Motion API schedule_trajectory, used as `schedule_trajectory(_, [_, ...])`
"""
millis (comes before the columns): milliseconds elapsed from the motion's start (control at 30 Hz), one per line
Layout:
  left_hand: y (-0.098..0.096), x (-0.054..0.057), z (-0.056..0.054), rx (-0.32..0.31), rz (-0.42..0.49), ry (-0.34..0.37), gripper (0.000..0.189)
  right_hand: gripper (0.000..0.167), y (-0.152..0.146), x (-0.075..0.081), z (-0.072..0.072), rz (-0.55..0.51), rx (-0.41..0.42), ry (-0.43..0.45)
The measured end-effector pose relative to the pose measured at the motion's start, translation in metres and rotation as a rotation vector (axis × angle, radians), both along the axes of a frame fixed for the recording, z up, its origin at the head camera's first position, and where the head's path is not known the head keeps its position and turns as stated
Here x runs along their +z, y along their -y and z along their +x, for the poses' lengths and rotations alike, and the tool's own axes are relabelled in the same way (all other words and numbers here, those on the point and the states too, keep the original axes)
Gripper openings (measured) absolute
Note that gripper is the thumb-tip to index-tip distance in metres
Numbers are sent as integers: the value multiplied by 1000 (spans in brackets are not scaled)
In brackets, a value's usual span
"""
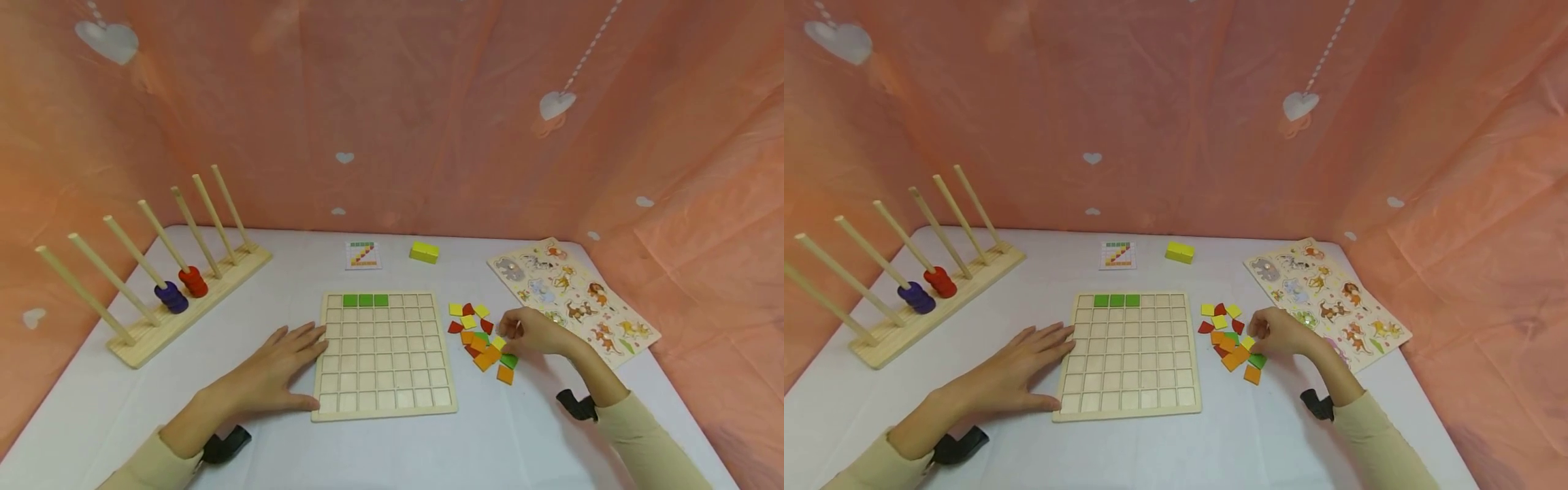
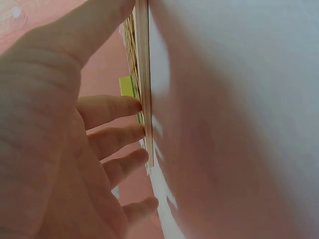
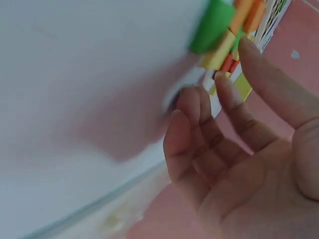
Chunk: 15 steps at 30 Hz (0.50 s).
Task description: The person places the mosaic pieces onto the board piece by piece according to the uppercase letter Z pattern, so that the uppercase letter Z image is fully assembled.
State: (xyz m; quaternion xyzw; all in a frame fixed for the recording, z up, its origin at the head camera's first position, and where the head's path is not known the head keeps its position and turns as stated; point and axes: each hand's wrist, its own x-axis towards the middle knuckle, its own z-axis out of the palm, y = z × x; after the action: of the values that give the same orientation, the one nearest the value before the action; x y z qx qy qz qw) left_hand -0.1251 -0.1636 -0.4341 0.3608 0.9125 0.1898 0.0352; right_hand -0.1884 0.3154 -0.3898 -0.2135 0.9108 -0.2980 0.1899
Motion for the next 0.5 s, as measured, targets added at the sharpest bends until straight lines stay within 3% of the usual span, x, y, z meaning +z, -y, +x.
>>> schedule_trajectory(200, [1,2,-1,1,1,-7,95,23,-3,-10,24,0,-128,-65])
schedule_trajectory(500, [0,0,-2,-8,8,-6,96,18,-2,-13,33,1,-162,-114])
